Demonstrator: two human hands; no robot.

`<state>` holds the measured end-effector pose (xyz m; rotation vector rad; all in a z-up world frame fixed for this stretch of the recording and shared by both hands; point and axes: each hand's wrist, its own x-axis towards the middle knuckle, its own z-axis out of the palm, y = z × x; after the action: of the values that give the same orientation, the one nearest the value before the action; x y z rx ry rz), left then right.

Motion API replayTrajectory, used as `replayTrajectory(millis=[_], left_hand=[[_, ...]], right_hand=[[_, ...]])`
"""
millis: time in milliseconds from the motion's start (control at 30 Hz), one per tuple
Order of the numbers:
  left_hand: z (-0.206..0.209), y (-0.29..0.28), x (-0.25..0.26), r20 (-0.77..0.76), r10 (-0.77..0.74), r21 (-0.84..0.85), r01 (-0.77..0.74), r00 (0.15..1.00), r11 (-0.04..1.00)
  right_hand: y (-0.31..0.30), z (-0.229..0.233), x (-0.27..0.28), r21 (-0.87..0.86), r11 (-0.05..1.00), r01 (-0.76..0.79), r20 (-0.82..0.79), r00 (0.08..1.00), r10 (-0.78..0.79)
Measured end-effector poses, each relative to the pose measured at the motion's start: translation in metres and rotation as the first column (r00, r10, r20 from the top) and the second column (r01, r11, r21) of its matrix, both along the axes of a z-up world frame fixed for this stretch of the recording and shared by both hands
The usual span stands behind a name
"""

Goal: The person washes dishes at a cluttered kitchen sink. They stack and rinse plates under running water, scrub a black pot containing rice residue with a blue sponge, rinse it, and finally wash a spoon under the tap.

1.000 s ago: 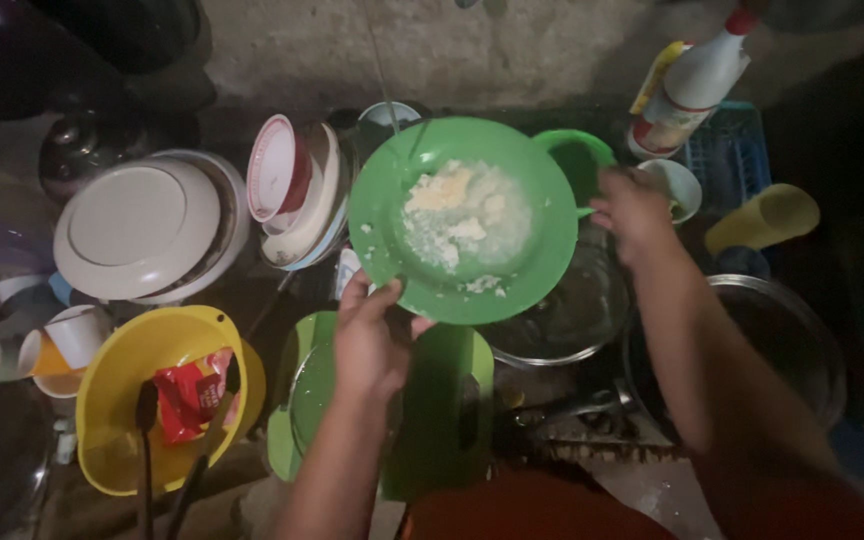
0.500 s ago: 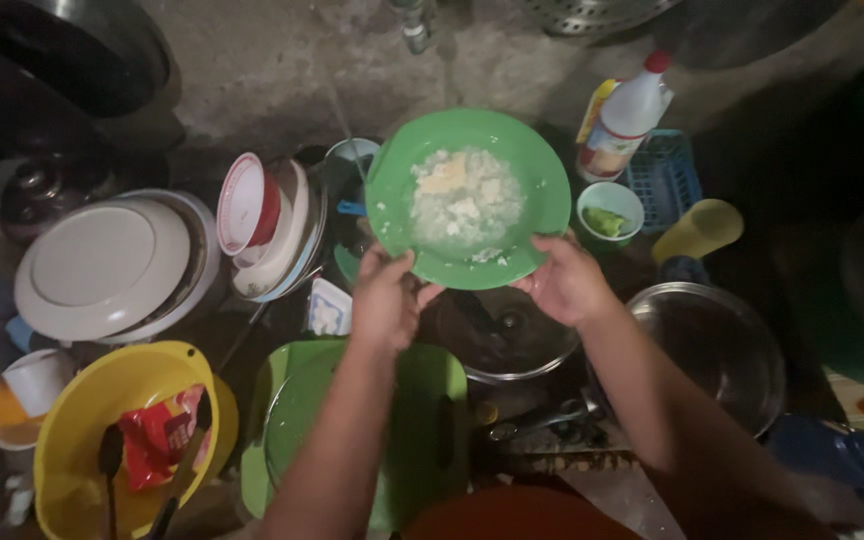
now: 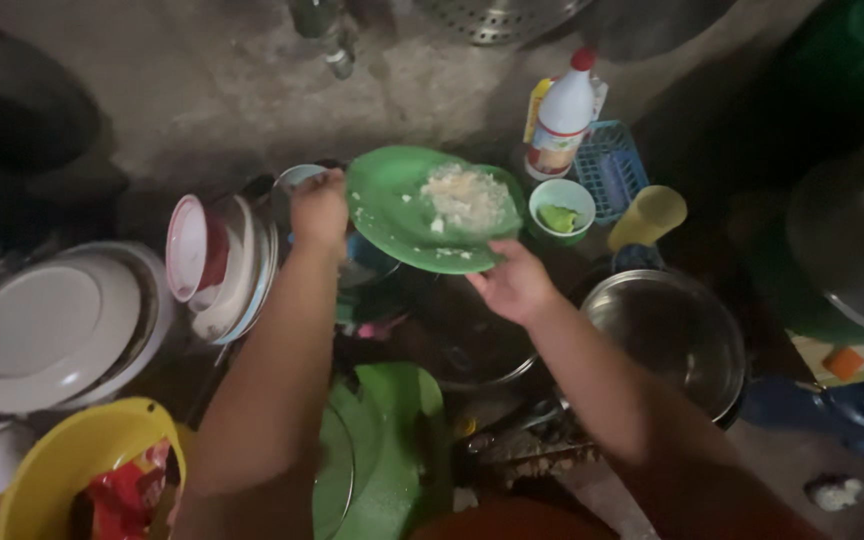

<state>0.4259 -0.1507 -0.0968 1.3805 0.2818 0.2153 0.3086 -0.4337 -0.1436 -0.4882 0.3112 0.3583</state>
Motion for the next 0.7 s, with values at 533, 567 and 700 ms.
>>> replayTrajectory(millis=[533, 567, 700], left_hand=[[0.077, -0.103, 0.046, 0.010, -0.095, 0.344, 0.086, 0.995, 0.935], [0.078, -0.103, 0.044, -0.006, -0.109, 0.313, 0.105, 0.994, 0.944], [0.080, -0.078, 0.031, -0.132, -0.141, 0.094, 0.154, 0.981, 0.984]], right_hand=[[-0.011, -0.007, 0.052, 0.429, 0.898, 0.095, -0.218, 0.976, 0.001], [-0.012, -0.009, 0.051, 0.422, 0.901, 0.095, -0.206, 0.979, -0.007], [-0.017, -0.011, 0.049, 0.375, 0.927, -0.006, -0.098, 0.994, 0.047]])
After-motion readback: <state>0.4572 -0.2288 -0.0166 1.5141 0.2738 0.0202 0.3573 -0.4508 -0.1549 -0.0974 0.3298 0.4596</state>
